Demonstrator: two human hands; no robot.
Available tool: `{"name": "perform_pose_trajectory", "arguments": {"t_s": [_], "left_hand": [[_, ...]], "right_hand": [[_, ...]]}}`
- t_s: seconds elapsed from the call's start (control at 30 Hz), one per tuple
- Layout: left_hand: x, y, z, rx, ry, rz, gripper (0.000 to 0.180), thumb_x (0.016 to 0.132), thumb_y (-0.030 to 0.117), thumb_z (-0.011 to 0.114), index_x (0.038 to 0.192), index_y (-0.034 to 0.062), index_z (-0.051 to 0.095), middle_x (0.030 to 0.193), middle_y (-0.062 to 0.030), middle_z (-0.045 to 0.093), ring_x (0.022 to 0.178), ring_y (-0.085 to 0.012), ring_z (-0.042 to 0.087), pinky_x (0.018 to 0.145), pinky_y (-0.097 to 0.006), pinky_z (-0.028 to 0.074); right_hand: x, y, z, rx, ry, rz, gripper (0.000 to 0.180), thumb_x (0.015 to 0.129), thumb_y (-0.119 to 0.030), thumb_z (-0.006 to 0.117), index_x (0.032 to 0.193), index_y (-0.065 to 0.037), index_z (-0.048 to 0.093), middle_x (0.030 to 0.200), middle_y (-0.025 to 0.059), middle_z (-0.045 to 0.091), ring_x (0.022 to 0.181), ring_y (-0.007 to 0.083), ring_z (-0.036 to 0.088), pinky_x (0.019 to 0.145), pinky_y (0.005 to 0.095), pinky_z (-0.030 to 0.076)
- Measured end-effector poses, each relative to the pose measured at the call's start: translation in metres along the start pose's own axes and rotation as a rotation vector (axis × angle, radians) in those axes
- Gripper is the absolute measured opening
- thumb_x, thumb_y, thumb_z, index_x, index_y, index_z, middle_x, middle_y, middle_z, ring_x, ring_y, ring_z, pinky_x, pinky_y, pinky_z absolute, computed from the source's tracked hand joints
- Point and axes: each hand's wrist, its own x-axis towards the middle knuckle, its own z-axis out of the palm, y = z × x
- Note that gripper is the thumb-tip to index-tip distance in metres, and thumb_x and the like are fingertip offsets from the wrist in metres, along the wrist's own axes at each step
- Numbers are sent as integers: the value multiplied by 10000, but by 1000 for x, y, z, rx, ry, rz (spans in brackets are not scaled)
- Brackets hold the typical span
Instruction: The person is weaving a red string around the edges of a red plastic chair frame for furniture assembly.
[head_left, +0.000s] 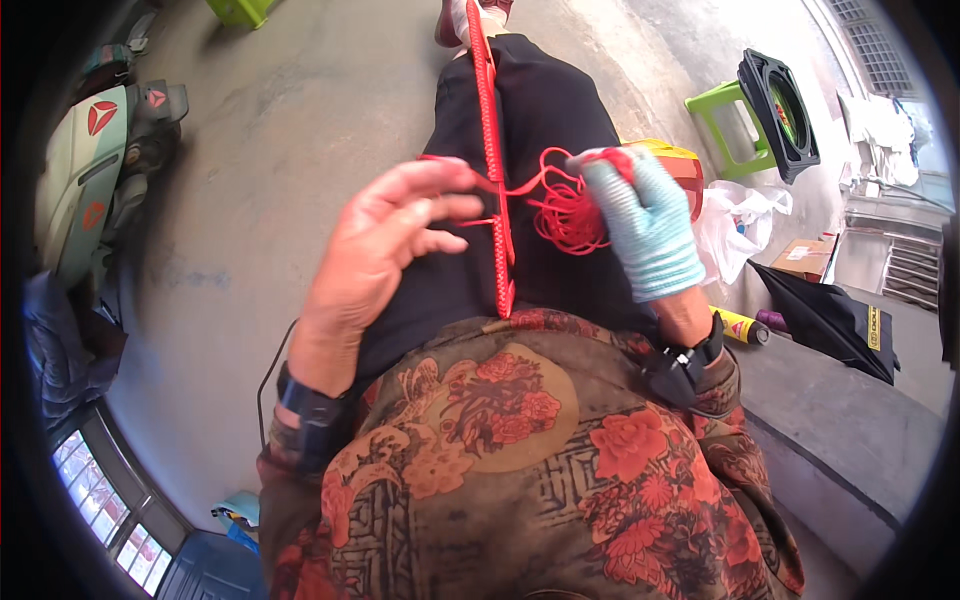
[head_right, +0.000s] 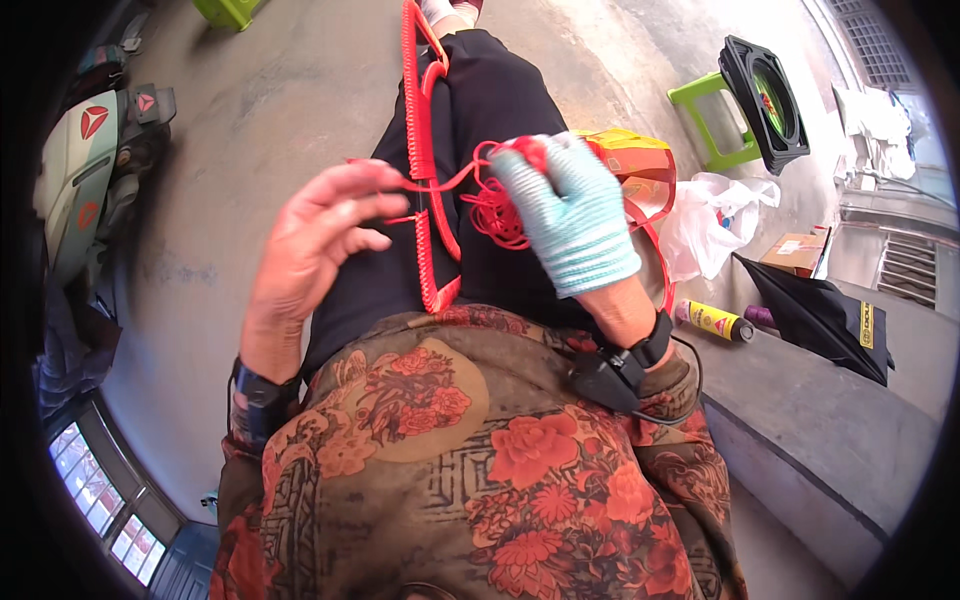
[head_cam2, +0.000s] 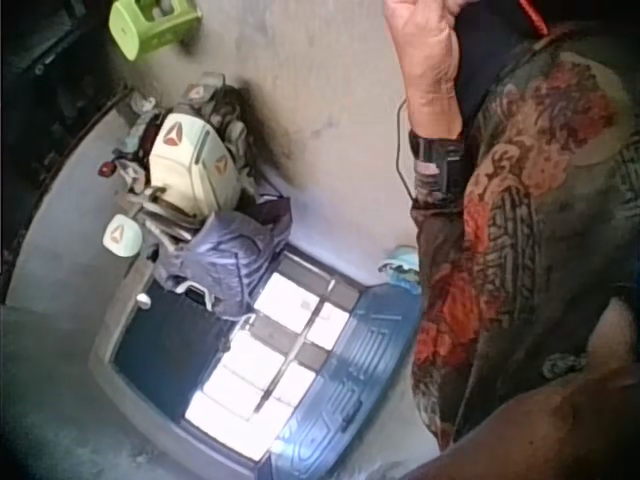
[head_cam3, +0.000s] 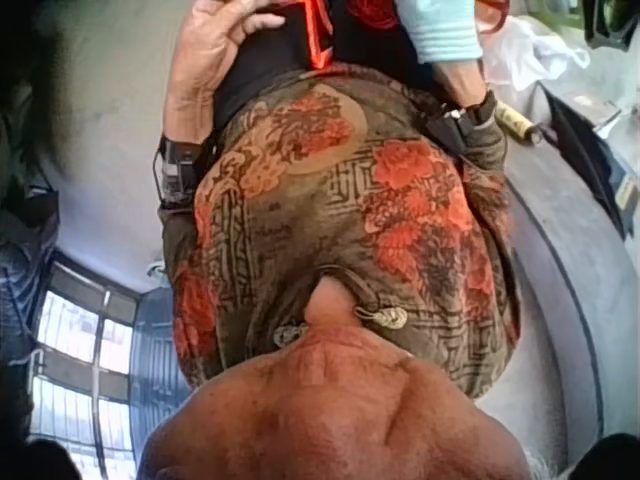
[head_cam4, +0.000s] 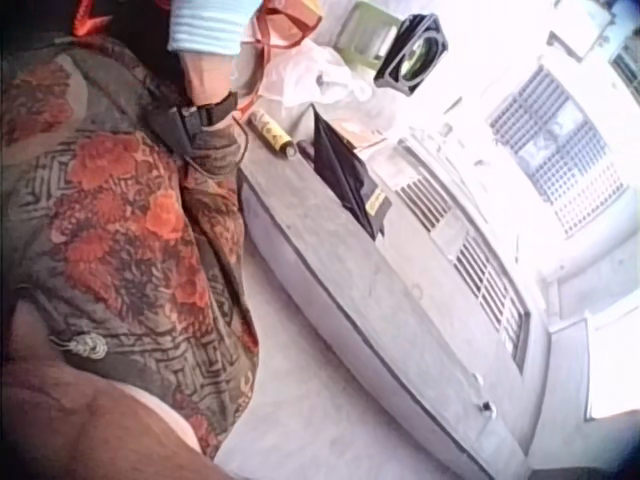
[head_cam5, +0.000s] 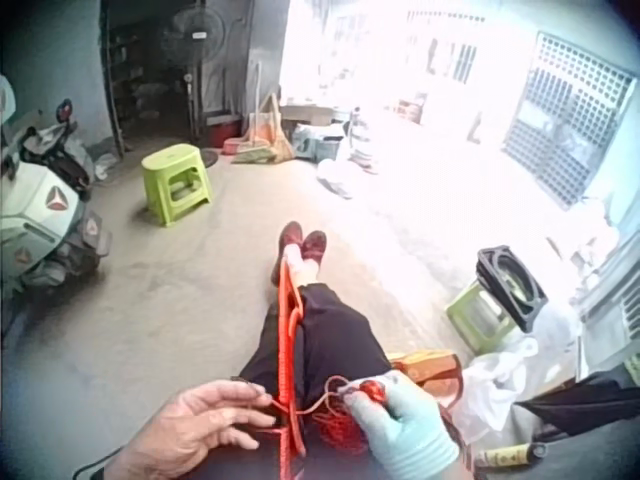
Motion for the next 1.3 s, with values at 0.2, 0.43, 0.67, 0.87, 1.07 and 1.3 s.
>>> {"name": "perform_pose_trajectory", "arguments": {"t_s": [0.2, 0.43, 0.67, 0.87, 1.07, 1.3], "left_hand": [[5, -31, 8, 446, 5, -189, 352, 952, 52, 627, 1284, -53, 577, 1100, -87, 686, 833, -78, 644, 684, -232, 553], [-2, -9, -3, 699, 19, -175, 152, 995, 111, 579, 1084, 12, 653, 860, -20, 666, 730, -72, 644, 565, -216, 538], [-48, 65, -19, -94, 218, 161, 305, 1036, 224, 556, 1235, 0, 503, 1060, -73, 587, 987, -166, 599, 771, -316, 515], [-76, 135, -25, -125, 67, 491, 153, 1027, 137, 524, 1093, 8, 475, 967, -106, 476, 816, -209, 489, 797, -283, 418], [-37, 62, -39, 358, 296, 233, 180, 974, 155, 609, 1105, 32, 631, 954, -26, 626, 883, -110, 616, 815, -288, 489], [3, -25, 39, 874, 103, -49, 369, 740, 208, 846, 992, 21, 652, 768, -14, 627, 700, -93, 594, 682, -281, 504]], "right_hand": [[-14, 3, 31, 528, -476, 437, 419, 1005, -252, 621, 1327, 8, 554, 1120, 97, 663, 959, 147, 675, 863, 294, 553], [-11, 4, 6, 202, -420, 297, 465, 934, -195, 709, 1331, -13, 551, 1027, 116, 703, 909, 156, 700, 833, 301, 567], [19, -21, 19, -413, 3, -644, 740, 696, -272, 880, 1343, -70, 582, 1344, 160, 594, 1248, 338, 580, 1055, 416, 472], [29, -53, 28, 239, -612, -289, 110, 890, -153, 689, 890, -45, 669, 846, 86, 679, 846, 204, 675, 836, 391, 549], [1, -52, -25, 711, -571, 215, 223, 901, -100, 652, 1072, 22, 580, 687, 39, 586, 479, 99, 510, 543, 266, 489], [-36, -71, -36, 632, -540, 277, 149, 895, -54, 682, 1037, -33, 644, 829, -23, 634, 662, 25, 554, 607, 185, 456]]}}
